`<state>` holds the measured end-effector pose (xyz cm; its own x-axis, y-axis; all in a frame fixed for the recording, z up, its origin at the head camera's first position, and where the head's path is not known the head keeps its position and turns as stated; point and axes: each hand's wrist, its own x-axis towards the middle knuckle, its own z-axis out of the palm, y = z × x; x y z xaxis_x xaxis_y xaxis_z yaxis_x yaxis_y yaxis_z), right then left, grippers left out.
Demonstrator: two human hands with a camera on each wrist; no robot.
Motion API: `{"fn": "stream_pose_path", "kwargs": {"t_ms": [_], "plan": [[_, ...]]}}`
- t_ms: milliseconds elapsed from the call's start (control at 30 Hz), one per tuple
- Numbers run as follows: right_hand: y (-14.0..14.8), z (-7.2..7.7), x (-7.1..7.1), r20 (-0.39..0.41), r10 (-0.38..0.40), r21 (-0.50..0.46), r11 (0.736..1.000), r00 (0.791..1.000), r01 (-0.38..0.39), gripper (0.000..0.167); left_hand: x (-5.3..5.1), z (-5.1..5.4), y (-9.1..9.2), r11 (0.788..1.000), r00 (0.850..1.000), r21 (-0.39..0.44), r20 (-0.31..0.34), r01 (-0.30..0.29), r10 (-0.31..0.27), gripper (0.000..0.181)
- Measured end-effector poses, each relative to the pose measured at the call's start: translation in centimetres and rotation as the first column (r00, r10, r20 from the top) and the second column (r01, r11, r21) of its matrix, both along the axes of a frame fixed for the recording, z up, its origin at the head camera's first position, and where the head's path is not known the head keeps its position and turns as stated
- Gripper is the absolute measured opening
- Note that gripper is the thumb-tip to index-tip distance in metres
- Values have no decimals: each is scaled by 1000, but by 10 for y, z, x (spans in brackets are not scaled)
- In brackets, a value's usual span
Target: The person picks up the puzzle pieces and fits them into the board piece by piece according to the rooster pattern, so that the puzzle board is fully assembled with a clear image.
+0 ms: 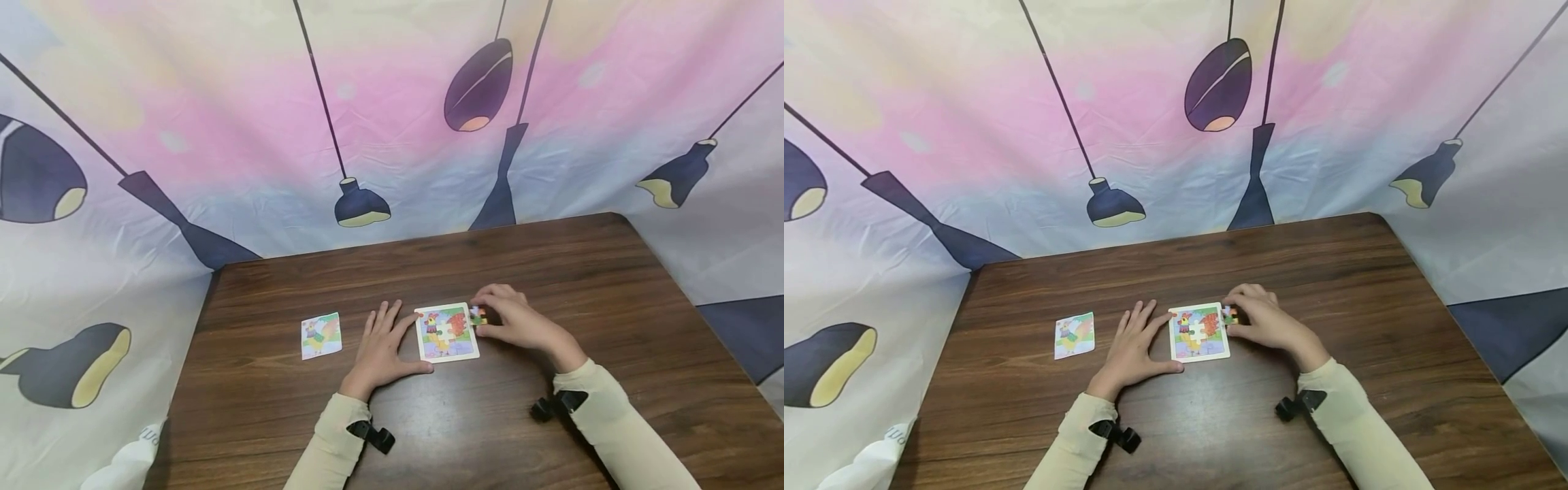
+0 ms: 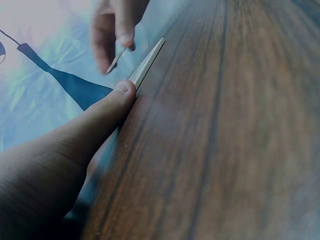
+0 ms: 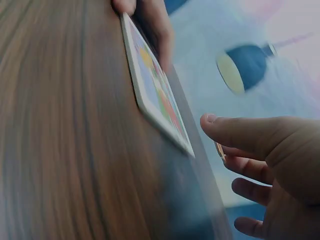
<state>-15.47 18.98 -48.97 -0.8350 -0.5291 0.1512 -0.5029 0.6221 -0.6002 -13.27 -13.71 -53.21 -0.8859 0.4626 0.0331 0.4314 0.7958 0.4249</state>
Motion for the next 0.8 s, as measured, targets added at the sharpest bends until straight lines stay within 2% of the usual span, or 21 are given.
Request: {"fn": "stream_pose_path", "kwargs": {"t_ms": [167, 300, 500, 800], "plan": [[-29, 0, 0, 20, 81, -5, 997, 997, -81, 46, 1, 0, -1, 1000, 1000, -2, 1, -1, 1, 107], [-43, -2, -1, 56, 112, -3, 994, 992, -112, 46, 1, 1, -1, 1000, 1000, 7, -1, 4, -4, 106], [-53, -6, -1, 72, 127, -1, 992, 989, -128, 46, 1, 1, 0, 1000, 1000, 19, -3, 9, -9, 106], [-55, -11, 0, 77, 105, -4, 994, 991, -105, 48, 0, 1, 0, 1000, 1000, 15, 8, 8, -8, 106]]}}
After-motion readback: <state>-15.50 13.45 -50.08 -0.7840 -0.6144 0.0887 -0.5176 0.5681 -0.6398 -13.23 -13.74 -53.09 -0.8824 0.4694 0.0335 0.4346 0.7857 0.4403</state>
